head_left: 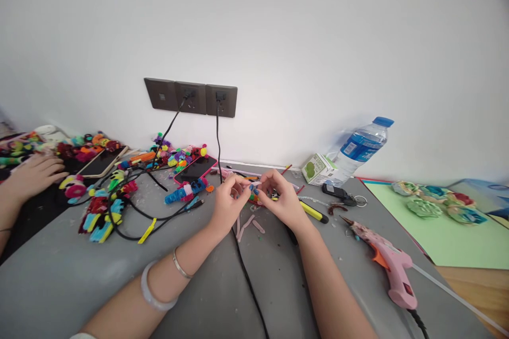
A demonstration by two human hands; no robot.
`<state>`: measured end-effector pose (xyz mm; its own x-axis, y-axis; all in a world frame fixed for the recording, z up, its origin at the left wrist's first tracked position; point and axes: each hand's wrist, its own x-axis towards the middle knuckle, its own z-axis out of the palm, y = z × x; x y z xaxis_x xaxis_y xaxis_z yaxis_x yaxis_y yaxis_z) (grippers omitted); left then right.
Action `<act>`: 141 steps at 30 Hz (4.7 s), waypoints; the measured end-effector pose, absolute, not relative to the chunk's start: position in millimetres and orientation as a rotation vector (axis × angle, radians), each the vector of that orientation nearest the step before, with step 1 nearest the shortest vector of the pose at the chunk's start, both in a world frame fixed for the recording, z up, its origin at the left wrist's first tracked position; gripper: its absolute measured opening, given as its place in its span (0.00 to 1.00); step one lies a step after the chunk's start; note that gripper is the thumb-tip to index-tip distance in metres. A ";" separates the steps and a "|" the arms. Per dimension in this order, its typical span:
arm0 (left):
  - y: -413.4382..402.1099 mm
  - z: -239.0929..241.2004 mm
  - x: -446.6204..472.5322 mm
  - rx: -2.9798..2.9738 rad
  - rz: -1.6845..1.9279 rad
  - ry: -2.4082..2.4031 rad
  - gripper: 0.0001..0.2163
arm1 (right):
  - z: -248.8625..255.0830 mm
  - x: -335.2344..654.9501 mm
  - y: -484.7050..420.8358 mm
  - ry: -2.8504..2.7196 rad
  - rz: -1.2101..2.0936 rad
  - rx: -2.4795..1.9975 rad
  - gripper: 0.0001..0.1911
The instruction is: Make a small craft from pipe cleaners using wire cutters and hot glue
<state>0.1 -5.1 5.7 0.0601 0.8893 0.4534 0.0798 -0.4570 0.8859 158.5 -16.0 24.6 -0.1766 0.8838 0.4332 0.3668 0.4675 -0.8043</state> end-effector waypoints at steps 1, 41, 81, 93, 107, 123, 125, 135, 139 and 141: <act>-5.1 5.7 0.2 1.635 1.469 0.988 0.02 | 24.8 158.5 -16.2 -1.756 0.676 -1.070 0.08; -5.1 3.7 0.5 1.667 1.457 0.948 0.02 | 23.4 158.4 -15.6 -1.794 0.562 -1.118 0.06; 12.6 -6.1 -1.4 1.358 1.452 1.031 0.07 | 30.6 203.7 -22.9 -1.534 0.421 -2.034 0.23; 10.8 -0.1 -4.0 1.173 1.494 0.916 0.09 | 39.5 192.3 -23.2 -1.640 0.386 -1.777 0.15; 18.2 5.0 -7.5 0.802 1.490 0.901 0.17 | 26.2 154.0 -23.3 -1.954 0.291 -1.826 0.14; 17.4 0.8 -6.1 0.870 1.467 0.914 0.15 | 26.9 154.0 -25.6 -1.965 0.317 -1.801 0.13; 16.4 0.7 -6.1 0.868 1.468 0.907 0.14 | 28.0 154.4 -26.0 -1.951 0.339 -1.782 0.13; 10.8 5.1 -0.9 0.897 1.420 0.888 0.13 | 25.9 159.0 -24.9 -1.954 0.394 -1.705 0.15; 9.9 5.2 -0.8 0.899 1.415 0.888 0.12 | 27.2 161.4 -24.8 -1.947 0.445 -1.687 0.16; 9.4 5.5 -0.6 0.889 1.412 0.876 0.12 | 27.8 162.1 -25.3 -1.961 0.480 -1.672 0.17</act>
<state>-0.6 9.4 5.5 -0.0174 0.9996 0.0199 -0.4257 -0.0255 0.9045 162.1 -25.3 27.8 -0.1075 0.9823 0.1536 0.8002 0.1772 -0.5729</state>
